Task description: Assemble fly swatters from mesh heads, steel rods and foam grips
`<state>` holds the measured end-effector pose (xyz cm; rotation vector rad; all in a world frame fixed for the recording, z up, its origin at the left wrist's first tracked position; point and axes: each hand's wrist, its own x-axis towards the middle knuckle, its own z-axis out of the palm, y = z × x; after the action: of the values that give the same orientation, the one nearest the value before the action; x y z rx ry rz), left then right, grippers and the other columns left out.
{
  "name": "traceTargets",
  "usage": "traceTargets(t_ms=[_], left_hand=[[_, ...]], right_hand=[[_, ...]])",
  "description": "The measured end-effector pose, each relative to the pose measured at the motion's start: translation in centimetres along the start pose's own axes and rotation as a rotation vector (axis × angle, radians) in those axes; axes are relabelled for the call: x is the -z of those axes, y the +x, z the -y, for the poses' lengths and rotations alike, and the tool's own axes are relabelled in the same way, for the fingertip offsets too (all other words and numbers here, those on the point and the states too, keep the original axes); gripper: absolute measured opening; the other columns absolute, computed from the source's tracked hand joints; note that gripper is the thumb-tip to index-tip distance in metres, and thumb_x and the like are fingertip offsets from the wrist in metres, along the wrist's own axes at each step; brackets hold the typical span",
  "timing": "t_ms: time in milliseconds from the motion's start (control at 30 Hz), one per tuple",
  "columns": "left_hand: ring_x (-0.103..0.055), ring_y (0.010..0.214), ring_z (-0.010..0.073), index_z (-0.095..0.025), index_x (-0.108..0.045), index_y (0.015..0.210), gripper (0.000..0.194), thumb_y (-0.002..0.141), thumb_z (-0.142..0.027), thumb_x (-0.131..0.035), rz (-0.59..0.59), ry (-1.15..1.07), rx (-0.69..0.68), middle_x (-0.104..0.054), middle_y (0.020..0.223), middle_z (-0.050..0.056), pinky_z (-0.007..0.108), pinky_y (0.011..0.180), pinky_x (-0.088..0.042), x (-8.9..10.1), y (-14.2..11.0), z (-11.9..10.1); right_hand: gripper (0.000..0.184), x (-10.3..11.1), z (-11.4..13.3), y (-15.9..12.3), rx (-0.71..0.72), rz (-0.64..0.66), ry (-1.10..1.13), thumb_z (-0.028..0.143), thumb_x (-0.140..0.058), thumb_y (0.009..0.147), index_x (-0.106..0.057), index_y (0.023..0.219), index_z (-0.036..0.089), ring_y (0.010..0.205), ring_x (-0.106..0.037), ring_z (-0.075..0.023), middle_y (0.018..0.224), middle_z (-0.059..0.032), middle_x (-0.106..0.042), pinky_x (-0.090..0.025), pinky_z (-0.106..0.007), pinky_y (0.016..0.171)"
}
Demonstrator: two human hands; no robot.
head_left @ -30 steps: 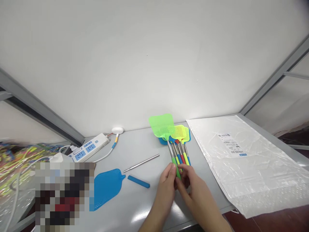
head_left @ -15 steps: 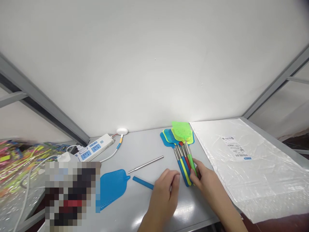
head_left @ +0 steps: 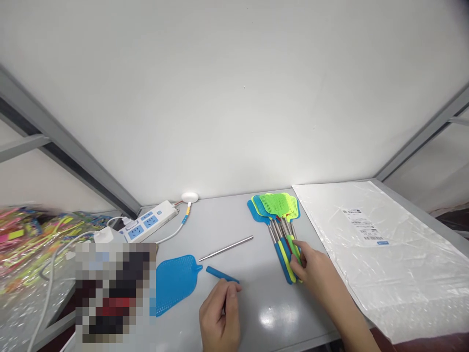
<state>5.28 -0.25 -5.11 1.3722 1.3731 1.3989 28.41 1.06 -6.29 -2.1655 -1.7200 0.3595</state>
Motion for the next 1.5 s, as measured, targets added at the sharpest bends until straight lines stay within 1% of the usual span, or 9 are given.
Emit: traceTargets(t_ms=[233, 433, 633, 767, 867, 967, 1100, 1300, 1500], left_hand=[[-0.051, 0.062, 0.0199, -0.021, -0.065, 0.07, 0.029, 0.09, -0.04, -0.055, -0.007, 0.011, 0.011, -0.06, 0.068, 0.005, 0.029, 0.055, -0.036, 0.1, 0.1, 0.1], [-0.051, 0.062, 0.0189, -0.022, -0.066, 0.073, 0.029, 0.091, -0.041, -0.054, -0.017, 0.035, 0.025, -0.062, 0.07, 0.004, 0.029, 0.057, -0.037, 0.4, 0.1, 0.5], [-0.053, 0.066, 0.0191, -0.02, -0.067, 0.072, 0.029, 0.091, -0.04, -0.056, -0.043, 0.031, -0.013, -0.063, 0.071, 0.005, 0.027, 0.058, -0.039, 0.4, 0.2, 0.8], [-0.056, 0.065, 0.0187, -0.018, -0.066, 0.071, 0.032, 0.092, -0.039, -0.053, -0.047, 0.043, -0.07, -0.064, 0.07, 0.005, 0.026, 0.056, -0.042, 0.4, 0.4, 1.0], [-0.057, 0.064, 0.0177, -0.018, -0.066, 0.071, 0.032, 0.092, -0.037, -0.052, -0.051, 0.067, -0.12, -0.063, 0.068, 0.004, 0.025, 0.057, -0.044, 0.5, 0.4, 1.3], [-0.058, 0.067, 0.0177, -0.018, -0.066, 0.072, 0.03, 0.092, -0.034, -0.052, -0.068, 0.062, -0.13, -0.064, 0.071, 0.004, 0.025, 0.059, -0.047, 0.7, 0.4, 1.8], [-0.059, 0.067, 0.0173, -0.018, -0.066, 0.074, 0.027, 0.092, -0.032, -0.053, -0.02, 0.062, -0.164, -0.064, 0.071, 0.004, 0.025, 0.059, -0.047, 0.8, 0.5, 2.1], [-0.051, 0.057, 0.0138, -0.017, -0.066, 0.071, 0.031, 0.092, -0.035, -0.051, -0.028, 0.088, -0.155, -0.06, 0.066, 0.002, 0.025, 0.053, -0.041, 0.2, 0.5, 1.3], [-0.056, 0.066, 0.0161, -0.018, -0.065, 0.073, 0.029, 0.093, -0.033, -0.05, -0.028, 0.066, -0.171, -0.062, 0.071, 0.003, 0.025, 0.061, -0.045, 0.6, 0.6, 1.7]], right_hand=[[0.041, -0.1, -0.4, -0.3, 0.04, 0.003, -0.047, 0.029, -0.044, 0.089, -0.063, 0.121, 0.015, 0.064, -0.058, -0.0234, 0.07, -0.0048, -0.065, -0.038, -0.032, 0.062], [0.038, 0.7, 0.3, -0.6, 0.074, -0.003, -0.011, 0.029, -0.038, 0.094, -0.063, 0.118, 0.015, 0.066, -0.058, -0.0229, 0.078, -0.0072, -0.068, -0.039, -0.034, 0.066], [0.038, 0.9, 0.6, -0.9, 0.09, -0.032, 0.023, 0.028, -0.037, 0.096, -0.063, 0.121, 0.013, 0.07, -0.06, -0.0227, 0.087, -0.0093, -0.07, -0.042, -0.037, 0.074], [0.039, 1.1, -0.5, -1.1, 0.088, -0.034, 0.13, 0.03, -0.036, 0.098, -0.061, 0.125, 0.018, 0.073, -0.062, -0.0226, 0.088, -0.0072, -0.07, -0.044, -0.04, 0.079], [0.038, 1.0, -2.4, -2.0, 0.055, -0.126, 0.271, 0.033, -0.034, 0.1, -0.056, 0.13, 0.023, 0.087, -0.062, -0.0235, 0.1, -0.0073, -0.067, -0.045, -0.04, 0.083], [0.037, 0.0, -4.3, -3.6, 0.081, -0.242, 0.367, 0.035, -0.043, 0.098, -0.049, 0.134, 0.026, 0.092, -0.057, -0.0231, 0.1, -0.0065, -0.058, -0.046, -0.041, 0.085], [0.05, -1.2, -5.2, -5.4, 0.129, -0.356, 0.404, 0.037, -0.057, 0.093, -0.042, 0.139, 0.028, 0.097, -0.053, -0.0235, 0.112, -0.008, -0.05, -0.047, -0.041, 0.085], [0.063, -1.5, -4.7, -4.9, 0.143, -0.255, 0.412, 0.039, -0.064, 0.089, -0.034, 0.144, 0.03, 0.102, -0.053, -0.0235, 0.122, -0.0091, -0.046, -0.048, -0.042, 0.089], [0.056, -1.9, -4.7, -4.3, 0.128, -0.23, 0.383, 0.038, -0.061, 0.09, -0.04, 0.141, 0.027, 0.098, -0.055, -0.0222, 0.116, -0.0083, -0.049, -0.048, -0.043, 0.094]])
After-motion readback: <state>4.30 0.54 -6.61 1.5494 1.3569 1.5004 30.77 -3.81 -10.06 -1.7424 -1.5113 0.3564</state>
